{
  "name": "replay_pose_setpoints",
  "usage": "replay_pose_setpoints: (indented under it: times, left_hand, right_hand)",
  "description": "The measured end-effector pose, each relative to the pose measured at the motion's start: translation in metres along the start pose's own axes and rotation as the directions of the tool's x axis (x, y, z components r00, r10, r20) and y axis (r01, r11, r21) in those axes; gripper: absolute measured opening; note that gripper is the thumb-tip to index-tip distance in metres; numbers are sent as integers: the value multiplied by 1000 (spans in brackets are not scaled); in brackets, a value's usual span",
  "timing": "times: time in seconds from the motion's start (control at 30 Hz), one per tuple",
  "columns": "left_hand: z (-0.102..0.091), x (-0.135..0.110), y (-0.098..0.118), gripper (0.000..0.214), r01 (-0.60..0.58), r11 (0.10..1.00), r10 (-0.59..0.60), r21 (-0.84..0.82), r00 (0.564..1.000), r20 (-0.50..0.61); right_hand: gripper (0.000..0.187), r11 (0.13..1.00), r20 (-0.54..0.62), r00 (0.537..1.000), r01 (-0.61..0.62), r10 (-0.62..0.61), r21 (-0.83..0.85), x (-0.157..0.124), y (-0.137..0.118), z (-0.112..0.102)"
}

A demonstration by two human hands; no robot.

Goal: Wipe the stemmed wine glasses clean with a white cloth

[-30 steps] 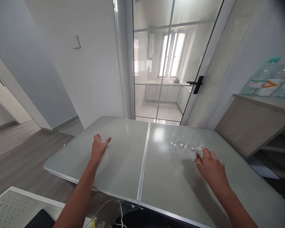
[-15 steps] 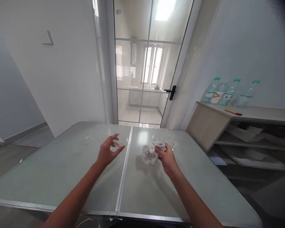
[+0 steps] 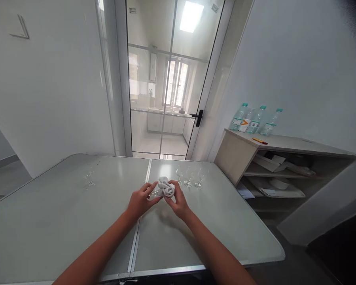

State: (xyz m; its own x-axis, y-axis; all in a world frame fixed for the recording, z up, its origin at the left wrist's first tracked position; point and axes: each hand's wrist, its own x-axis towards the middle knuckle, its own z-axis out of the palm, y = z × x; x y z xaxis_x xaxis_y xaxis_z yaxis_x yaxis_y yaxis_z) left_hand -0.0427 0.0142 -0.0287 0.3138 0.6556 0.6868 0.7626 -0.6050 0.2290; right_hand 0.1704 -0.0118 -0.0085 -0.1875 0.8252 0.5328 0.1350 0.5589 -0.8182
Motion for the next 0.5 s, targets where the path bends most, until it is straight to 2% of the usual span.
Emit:
replay_pose_setpoints:
  times: [0.07,0.17,0.23,0.3,0.37,0.4,0.5]
  left_hand:
    - [-1,-1,-3,52,-86,995,87,52,996,-17]
    - [-3,-1,-4,46,-265,963,261,51,963,70]
    - [-5,1,1,48,-255,967,256,-20,957,134]
    - [-9,5,10,53,-116,983,143,-140,969,201]
    - [-14,10,21,53,95,945,15,-314,944,329]
    - [-17,13,25,52,217,887,-27,-408,906,423]
    - [-24,18,34,55,558,607,-21,-566,723,690]
  right_hand:
    - [59,1000,130,991,12,-12,4,0,-5,-5]
    - [75,999,274,961,-41,45,-21,0,-6,-9]
    - [77,997,305,950,-77,66,25,-1,-3,-10]
    - [70,992,267,961,-102,77,79,-1,0,-12]
    - [63,989,227,970,-113,88,99,-1,0,-13]
    - [60,989,215,973,-112,88,100,-1,-1,-14]
    - [54,989,212,975,-100,74,113,-1,-8,-16]
